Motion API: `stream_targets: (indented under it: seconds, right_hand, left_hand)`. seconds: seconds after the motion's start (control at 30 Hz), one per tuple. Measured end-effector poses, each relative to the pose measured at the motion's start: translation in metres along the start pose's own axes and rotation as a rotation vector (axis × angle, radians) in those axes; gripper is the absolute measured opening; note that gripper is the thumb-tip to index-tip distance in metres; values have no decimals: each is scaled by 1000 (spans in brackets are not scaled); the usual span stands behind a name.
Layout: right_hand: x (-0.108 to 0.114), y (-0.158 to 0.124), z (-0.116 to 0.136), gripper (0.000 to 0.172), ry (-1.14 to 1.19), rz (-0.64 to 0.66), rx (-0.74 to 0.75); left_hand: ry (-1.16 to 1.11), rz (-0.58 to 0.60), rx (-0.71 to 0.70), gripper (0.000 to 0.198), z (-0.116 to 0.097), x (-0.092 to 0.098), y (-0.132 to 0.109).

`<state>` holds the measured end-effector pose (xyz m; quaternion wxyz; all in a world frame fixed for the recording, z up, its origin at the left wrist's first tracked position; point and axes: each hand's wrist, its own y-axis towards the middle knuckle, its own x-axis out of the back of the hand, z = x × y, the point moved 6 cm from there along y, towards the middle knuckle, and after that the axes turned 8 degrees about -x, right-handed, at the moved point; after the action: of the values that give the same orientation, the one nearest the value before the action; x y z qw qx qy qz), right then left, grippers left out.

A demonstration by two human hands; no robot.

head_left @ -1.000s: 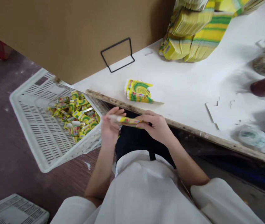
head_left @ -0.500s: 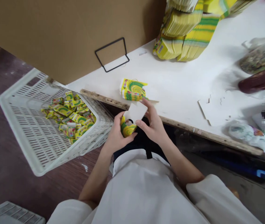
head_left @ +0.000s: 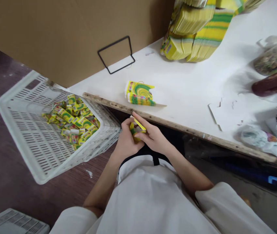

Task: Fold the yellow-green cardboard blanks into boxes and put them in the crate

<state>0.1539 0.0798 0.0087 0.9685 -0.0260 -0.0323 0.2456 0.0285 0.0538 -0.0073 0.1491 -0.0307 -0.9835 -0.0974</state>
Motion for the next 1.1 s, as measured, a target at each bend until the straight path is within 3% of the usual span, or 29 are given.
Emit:
stream_targets:
  seconds: [0.1,0.17,0.33,0.53,0.63,0.77,0.93,1.0,1.1]
  right_hand:
    - [9,-2,6,53,-156,-175,53]
    - [13,-2,8,55,-226,-251,99]
    - [6,-1,4,44,-440,-15,146]
    - [18,1,12,23,-478,154,169]
    - [18,3,15,30,-445,121,187]
    - [13,5,11,62,-302,25,240]
    - [3,9,6,47,-287,-49,201]
    - [4,15,9,55,-287,-65,208]
    - [25,30,11,62,-354,-228,186]
  left_hand:
    - [137,-113,-12,81,6,4,-1]
    - [234,-119,-5,76,8,6,-2]
    - [242,-73,33,65,1,21,-1]
    - [184,53,-10,58,-13,27,10]
    - [288,65,-53,60,-16,27,12]
    - [348,82,-73,61,-15,22,10]
    - [341,37,-44,59,-7,18,6]
    - [249,-59,-21,59,-1,27,4]
    - [-105,-500,-51,52,10,65,-3]
